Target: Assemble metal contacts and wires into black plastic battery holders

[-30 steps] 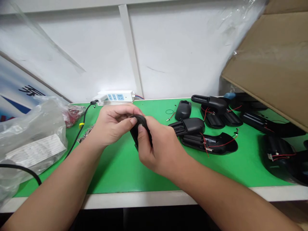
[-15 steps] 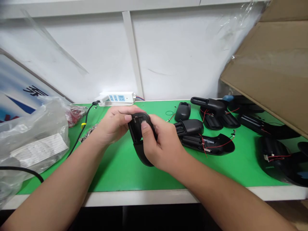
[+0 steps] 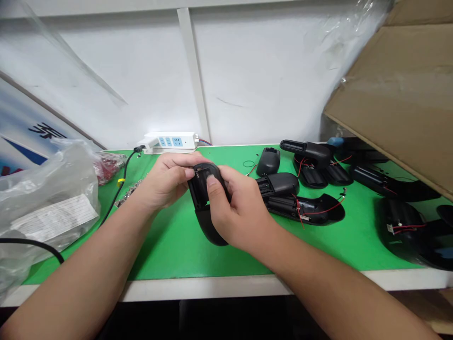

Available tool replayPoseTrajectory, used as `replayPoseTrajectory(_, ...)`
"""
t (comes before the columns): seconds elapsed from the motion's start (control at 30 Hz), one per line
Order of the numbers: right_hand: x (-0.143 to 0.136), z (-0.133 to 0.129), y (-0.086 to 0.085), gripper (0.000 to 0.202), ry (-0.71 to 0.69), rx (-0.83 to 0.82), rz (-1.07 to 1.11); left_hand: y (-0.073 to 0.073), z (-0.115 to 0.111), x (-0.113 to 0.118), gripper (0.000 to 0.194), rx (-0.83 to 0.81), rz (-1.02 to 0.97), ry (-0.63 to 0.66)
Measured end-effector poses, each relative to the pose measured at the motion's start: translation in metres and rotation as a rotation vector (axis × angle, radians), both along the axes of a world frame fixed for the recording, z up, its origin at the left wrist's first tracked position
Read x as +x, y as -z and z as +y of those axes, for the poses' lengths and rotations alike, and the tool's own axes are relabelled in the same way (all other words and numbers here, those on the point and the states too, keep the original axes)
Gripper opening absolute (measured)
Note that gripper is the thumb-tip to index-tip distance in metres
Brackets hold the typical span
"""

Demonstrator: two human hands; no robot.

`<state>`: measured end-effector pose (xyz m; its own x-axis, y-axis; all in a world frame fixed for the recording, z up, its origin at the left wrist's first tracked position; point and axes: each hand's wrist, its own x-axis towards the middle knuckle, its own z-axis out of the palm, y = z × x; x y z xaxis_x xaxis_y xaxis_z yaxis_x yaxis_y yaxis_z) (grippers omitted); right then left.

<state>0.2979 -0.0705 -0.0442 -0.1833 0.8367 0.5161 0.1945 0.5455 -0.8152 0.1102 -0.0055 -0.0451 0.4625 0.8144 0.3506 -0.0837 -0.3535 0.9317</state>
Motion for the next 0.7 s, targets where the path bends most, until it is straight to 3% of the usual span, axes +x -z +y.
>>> replayPoseTrajectory(0.27,-0.004,0.0,0.005,0.032,-0.009,-0.148,0.065,0.002,0.006,0.001,0.022,0.165,0.076,-0.032)
replayPoseTrajectory(0.53,-0.003,0.004,0.007,0.03,-0.028,-0.144,0.087,-0.007,0.0,0.005,0.019,0.227,0.158,-0.162)
replayPoseTrajectory(0.7,-0.002,0.008,0.008,0.032,-0.027,-0.152,0.058,0.003,0.004,0.006,0.026,0.008,-0.017,-0.058)
